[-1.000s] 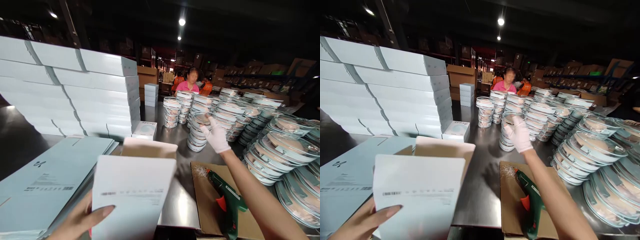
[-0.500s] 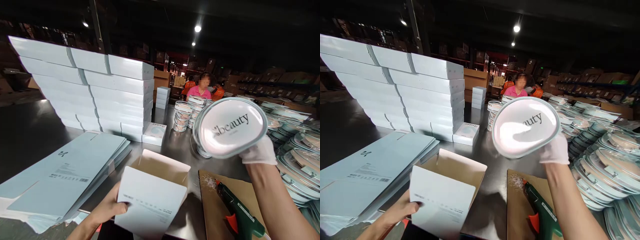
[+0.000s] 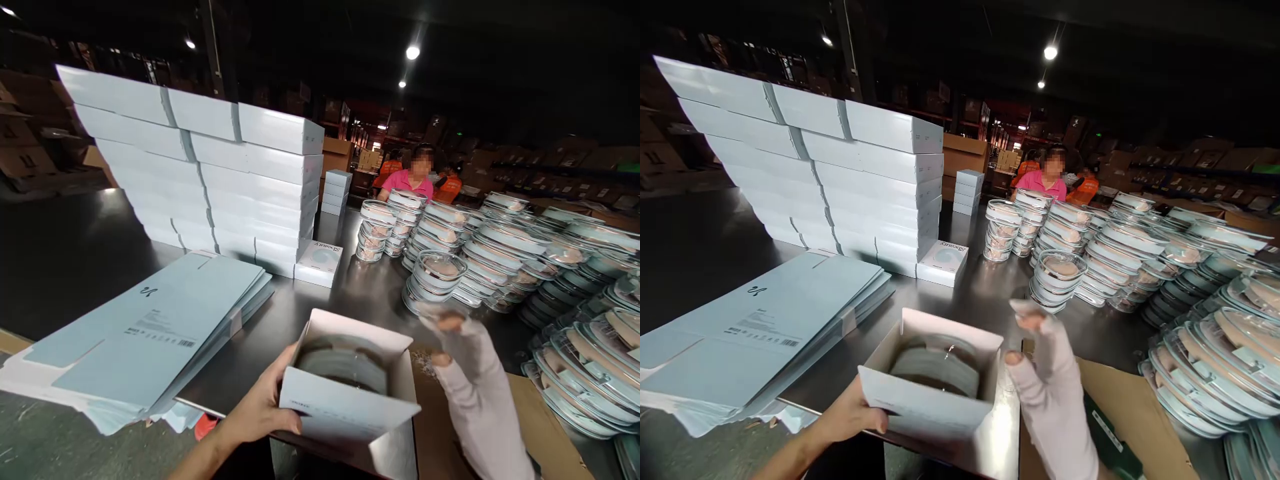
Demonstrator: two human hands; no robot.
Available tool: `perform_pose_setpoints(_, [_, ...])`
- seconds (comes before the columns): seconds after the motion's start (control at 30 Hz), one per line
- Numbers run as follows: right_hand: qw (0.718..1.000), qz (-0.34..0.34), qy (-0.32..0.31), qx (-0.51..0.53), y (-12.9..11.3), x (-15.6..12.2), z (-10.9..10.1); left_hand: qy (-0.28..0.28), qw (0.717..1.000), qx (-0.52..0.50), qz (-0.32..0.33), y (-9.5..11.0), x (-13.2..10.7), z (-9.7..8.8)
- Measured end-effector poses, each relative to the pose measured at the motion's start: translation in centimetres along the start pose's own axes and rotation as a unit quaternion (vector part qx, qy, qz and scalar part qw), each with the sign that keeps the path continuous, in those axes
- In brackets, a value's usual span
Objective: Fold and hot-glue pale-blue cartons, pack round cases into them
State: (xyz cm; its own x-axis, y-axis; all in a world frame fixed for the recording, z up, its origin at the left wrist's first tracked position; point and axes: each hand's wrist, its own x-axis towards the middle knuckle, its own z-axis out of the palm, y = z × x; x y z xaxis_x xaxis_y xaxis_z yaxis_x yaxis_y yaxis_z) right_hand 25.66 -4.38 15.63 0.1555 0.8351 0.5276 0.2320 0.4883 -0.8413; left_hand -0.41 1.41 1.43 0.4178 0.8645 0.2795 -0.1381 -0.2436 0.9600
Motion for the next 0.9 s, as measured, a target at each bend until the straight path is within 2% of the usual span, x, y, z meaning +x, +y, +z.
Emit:
perform_pose_setpoints(0.07, [1.0,0.004,0.011,0.013,2.5,-3.1,0.1,0.034,0.999,0.008,0.019,-0.9,-0.9,0.1])
perform_pose_setpoints(0.17, [0.998,0.048,-0.048,-0.015,5.9,-6.5,0.8,0.074,0.995,0.022,0.066,-1.1,-1.9,0.4])
perform_pose_setpoints(0.23, [0.996,0.04,-0.073,-0.039,7.0,-7.6,1.9,0.067,0.991,0.037,0.113,-0.4,-2.1,0.8])
perform_pose_setpoints(0.3, [0.997,0.046,-0.053,-0.034,7.0,-8.1,3.4,0.061,0.984,0.073,0.15,0.6,-2.3,1.4])
perform_pose_setpoints(0.37, [0.996,0.085,-0.007,-0.013,6.2,-8.3,5.0,0.096,0.978,0.111,0.151,1.3,-2.4,2.2])
perform_pose_setpoints(0.5, [0.986,0.153,0.061,0.004,4.2,-8.6,7.4,0.194,0.97,0.086,0.115,2.2,-2.5,3.3])
perform_pose_setpoints(0.57, [0.985,0.155,0.067,-0.024,3.9,-8.7,7.3,0.189,0.976,0.091,0.058,2.8,-2.4,3.3])
perform_pose_setpoints(0.63, [0.987,0.139,0.035,-0.072,4.2,-8.6,5.6,0.155,0.98,0.123,-0.014,3.8,-2.3,2.9])
perform_pose_setpoints(0.7, [0.98,0.118,0.005,-0.161,4.9,-8.3,1.8,0.117,0.981,0.151,-0.044,4.7,-2.1,2.2])
perform_pose_setpoints(0.73, [0.963,0.128,0.003,-0.236,5.3,-8.1,-0.6,0.102,0.982,0.155,-0.044,5.0,-2.1,1.9])
perform_pose_setpoints(0.77, [0.934,0.152,0.021,-0.322,5.6,-8.0,-3.2,0.089,0.983,0.158,-0.041,5.2,-2.1,1.5])
perform_pose_setpoints(0.83, [0.829,0.284,0.059,-0.478,5.9,-7.9,-8.4,0.067,0.983,0.168,-0.042,5.0,-2.3,0.8])
perform_pose_setpoints(0.87, [0.792,0.338,0.068,-0.503,6.0,-8.1,-10.5,0.058,0.981,0.177,-0.046,4.7,-2.4,0.3])
perform_pose_setpoints(0.9, [0.773,0.383,0.067,-0.501,6.0,-8.4,-12.1,0.05,0.98,0.188,-0.051,4.2,-2.6,-0.2])
